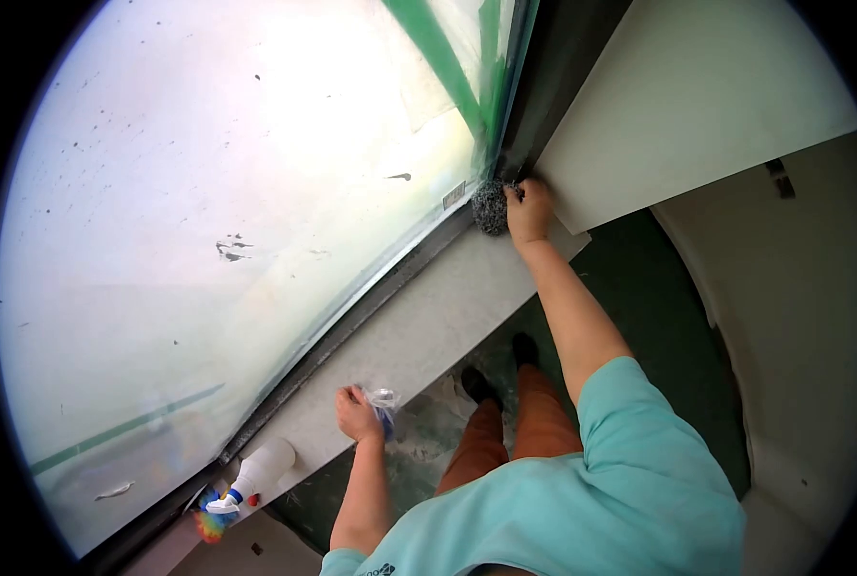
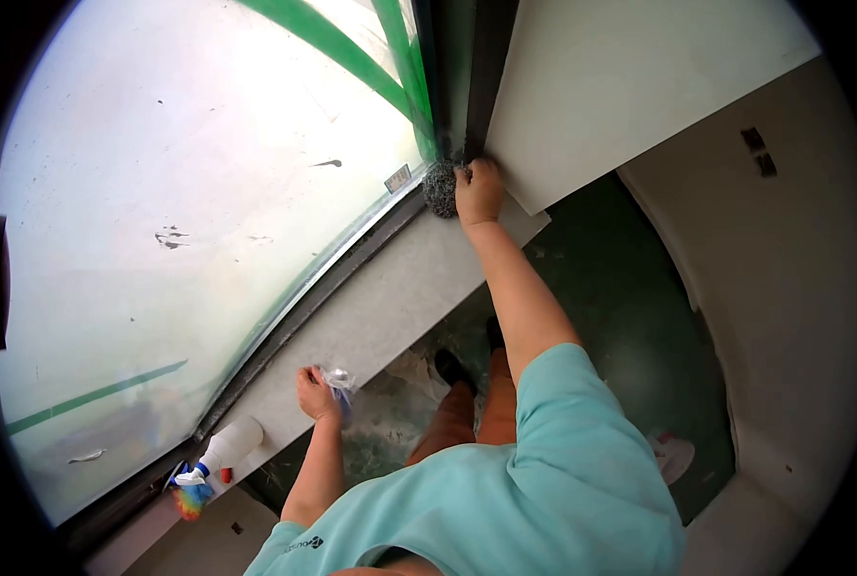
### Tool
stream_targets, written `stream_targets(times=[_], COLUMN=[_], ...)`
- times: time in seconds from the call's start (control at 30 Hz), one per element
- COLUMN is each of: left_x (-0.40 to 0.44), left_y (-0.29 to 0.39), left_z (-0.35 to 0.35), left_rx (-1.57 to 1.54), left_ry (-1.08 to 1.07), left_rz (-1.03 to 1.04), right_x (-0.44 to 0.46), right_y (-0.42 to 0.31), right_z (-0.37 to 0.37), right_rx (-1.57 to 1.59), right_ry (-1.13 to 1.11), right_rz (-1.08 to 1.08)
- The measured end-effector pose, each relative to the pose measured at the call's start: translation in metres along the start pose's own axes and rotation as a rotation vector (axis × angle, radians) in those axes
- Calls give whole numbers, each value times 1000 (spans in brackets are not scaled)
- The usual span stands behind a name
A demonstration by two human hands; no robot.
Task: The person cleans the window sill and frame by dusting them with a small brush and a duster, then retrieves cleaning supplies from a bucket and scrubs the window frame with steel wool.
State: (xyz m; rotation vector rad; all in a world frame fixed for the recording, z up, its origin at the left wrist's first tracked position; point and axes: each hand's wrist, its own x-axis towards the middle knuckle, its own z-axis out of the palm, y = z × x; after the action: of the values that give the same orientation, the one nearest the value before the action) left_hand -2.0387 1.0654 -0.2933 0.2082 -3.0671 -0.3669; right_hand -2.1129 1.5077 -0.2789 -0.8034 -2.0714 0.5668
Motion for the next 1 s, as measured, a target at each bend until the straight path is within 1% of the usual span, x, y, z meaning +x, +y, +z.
stream_targets(times=[0.13,0.2,0.27,0.33,0.4,0.47,0.5,0.6,0.63,0.67,0.73,0.77,0.8,0.87,1.0], left_x=[-3,-4,-2,-3,-2,0,-2,-4,-3,-2,-2,-4,-7,2,-6], left_y=[-3,-5,-3,-3,6,5,4,-1,0,0,1,0,-1,6,-1], left_z=[-1,-1,0,-2,-5,-5,-4,-4,-4,-4,-3,-4,-9,-8,-4], left_rx=[7,12,6,-4,-8,0,0,-2,-7,-11,-17,-7,-8,-35,-15], left_ry=[-3,-2,11,13,-7,-32,-7,3,-1,2,3,-1,-21,-11,-24], left_rz=[8,16,22,25,0,-22,-6,12,9,7,-5,-9,-8,4,-15], right_x=[34,50,30,8,11,32,47,49,34,17,-6,-8,-16,3,7], right_y=[-49,-70,-46,-16,-19,-42,-63,-66,-47,-27,6,10,7,0,-15], right_z=[-47,-63,-41,-16,-19,-42,-61,-61,-45,-27,5,10,2,-4,-13], right_rx=[76,144,109,26,36,92,143,181,135,137,15,-7,-12,61,156], right_ry=[36,144,129,14,17,76,98,146,72,73,27,56,42,-30,73], right_rz=[-20,-54,-80,29,16,-47,-9,-28,3,-1,104,76,93,118,129])
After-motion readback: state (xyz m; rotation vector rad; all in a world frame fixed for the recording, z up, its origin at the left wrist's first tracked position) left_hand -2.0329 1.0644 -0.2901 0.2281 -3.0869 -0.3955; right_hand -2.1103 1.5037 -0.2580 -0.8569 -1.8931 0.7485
